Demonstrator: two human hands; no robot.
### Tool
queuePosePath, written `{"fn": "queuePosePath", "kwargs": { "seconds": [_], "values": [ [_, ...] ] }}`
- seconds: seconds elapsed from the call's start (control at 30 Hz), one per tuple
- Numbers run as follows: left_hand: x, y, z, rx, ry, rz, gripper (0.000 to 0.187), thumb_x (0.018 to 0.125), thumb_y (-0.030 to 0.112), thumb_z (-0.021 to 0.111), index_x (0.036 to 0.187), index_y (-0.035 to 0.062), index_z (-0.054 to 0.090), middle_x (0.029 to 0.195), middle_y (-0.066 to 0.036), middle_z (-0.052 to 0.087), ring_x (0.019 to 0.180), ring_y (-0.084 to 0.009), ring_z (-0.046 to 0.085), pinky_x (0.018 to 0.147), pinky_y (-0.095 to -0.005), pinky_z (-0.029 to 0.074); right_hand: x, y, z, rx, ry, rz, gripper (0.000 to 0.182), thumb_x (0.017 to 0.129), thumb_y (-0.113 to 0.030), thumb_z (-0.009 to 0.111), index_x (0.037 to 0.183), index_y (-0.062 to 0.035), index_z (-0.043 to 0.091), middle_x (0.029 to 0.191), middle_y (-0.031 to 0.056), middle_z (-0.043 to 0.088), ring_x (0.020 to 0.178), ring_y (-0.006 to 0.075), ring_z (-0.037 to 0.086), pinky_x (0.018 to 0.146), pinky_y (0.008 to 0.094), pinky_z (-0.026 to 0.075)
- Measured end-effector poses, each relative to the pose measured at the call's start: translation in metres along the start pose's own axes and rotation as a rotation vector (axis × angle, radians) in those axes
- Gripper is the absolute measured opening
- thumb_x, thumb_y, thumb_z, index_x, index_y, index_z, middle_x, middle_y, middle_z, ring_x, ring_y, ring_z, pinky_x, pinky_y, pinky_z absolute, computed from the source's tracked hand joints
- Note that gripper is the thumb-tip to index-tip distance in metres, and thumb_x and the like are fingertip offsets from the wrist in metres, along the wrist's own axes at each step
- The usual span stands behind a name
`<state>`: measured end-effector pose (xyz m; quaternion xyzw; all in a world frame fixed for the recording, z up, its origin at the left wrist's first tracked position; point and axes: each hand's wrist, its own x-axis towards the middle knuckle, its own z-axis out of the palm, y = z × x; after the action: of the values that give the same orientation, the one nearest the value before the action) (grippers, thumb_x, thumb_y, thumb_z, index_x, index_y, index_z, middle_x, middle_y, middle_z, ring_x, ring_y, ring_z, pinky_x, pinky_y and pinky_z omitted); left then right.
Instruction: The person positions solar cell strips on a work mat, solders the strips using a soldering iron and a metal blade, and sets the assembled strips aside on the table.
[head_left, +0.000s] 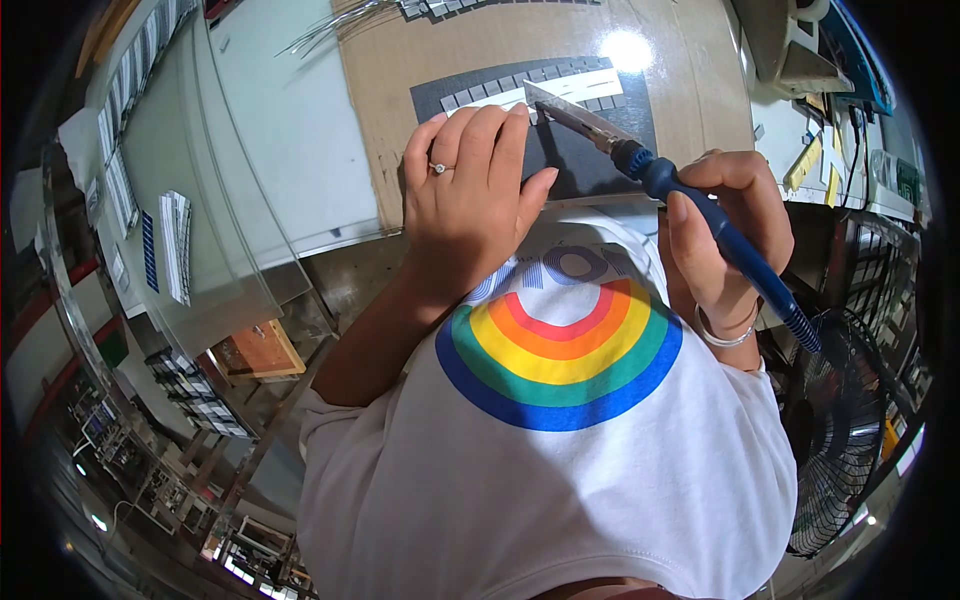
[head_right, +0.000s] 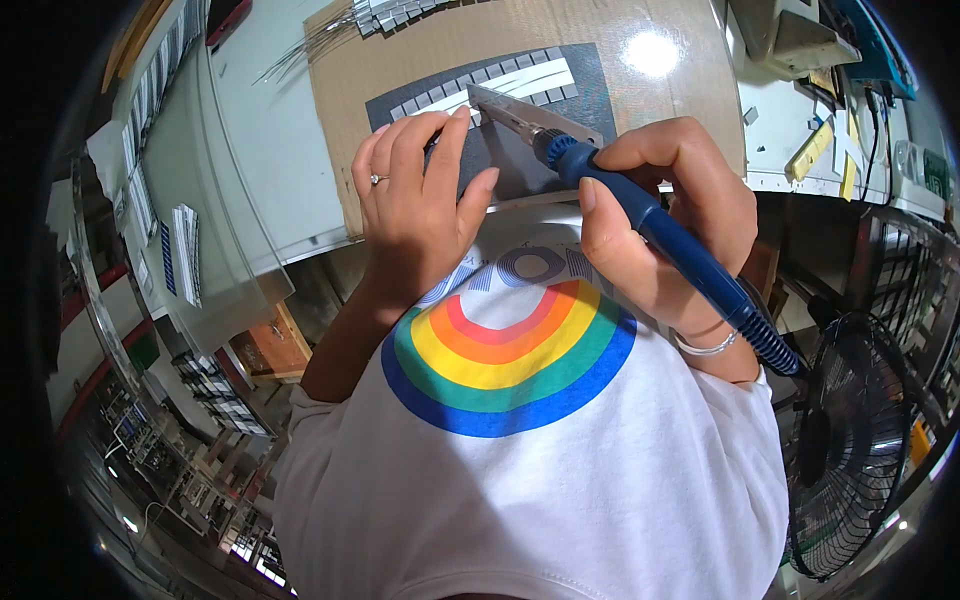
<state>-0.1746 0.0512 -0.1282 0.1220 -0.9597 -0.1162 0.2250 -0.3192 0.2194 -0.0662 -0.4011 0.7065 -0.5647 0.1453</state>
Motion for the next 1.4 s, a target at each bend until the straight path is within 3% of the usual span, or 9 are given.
{"fn": "queuePosePath", "kwargs": {
  "seconds": [0.6, 0.7, 1.0, 1.4],
  "values": [
    [0.001, 0.000, 0.000, 0.008, 0.035, 0.010, 0.063, 0.070, 0.017, 0.084, 0.127, 0.0022, 0.059, 0.121, -0.013, 0.055, 0.114, -0.0300, 0.054, 0.105, -0.0489, 0.036, -0.003, -0.003, -0.003, 0.001, 0.043, 0.103, 0.020, 0.083, -0.008, 0.072, 0.093, 0.0021, 0.059, 0.086, 0.0071, 0.059, 0.072, 0.0104, 0.060, 0.066, 0.0208, 0.047],
    [-0.002, -0.004, 0.004, 0.012, 0.136, 0.020, 0.058, 0.069, 0.025, 0.084, 0.118, 0.0049, 0.062, 0.119, -0.012, 0.056, 0.113, -0.0286, 0.053, 0.103, -0.0471, 0.038, -0.003, 0.000, -0.003, 0.006, 0.046, 0.075, 0.020, 0.083, -0.008, 0.072, 0.093, 0.0021, 0.059, 0.086, 0.0069, 0.059, 0.072, 0.0102, 0.060, 0.066, 0.0208, 0.047],
    [-0.012, -0.011, 0.007, -0.153, 0.273, 0.083, 0.038, 0.071, 0.016, 0.080, 0.103, 0.0107, 0.060, 0.111, -0.009, 0.055, 0.108, -0.0263, 0.052, 0.103, -0.0480, 0.036, -0.004, 0.001, -0.003, -0.005, 0.021, 0.032, 0.019, 0.082, -0.008, 0.072, 0.093, 0.0016, 0.060, 0.083, 0.0061, 0.060, 0.069, 0.0093, 0.058, 0.063, 0.0203, 0.044],
    [-0.007, -0.007, 0.002, -0.197, 0.253, -0.054, 0.035, 0.074, 0.015, 0.076, 0.106, 0.0093, 0.064, 0.111, -0.008, 0.057, 0.108, -0.0269, 0.053, 0.100, -0.0468, 0.034, -0.007, 0.001, -0.007, 0.005, 0.069, 0.044, 0.021, 0.083, -0.008, 0.073, 0.095, 0.0025, 0.060, 0.086, 0.0068, 0.060, 0.072, 0.0100, 0.059, 0.067, 0.0213, 0.045]
  ]
}}
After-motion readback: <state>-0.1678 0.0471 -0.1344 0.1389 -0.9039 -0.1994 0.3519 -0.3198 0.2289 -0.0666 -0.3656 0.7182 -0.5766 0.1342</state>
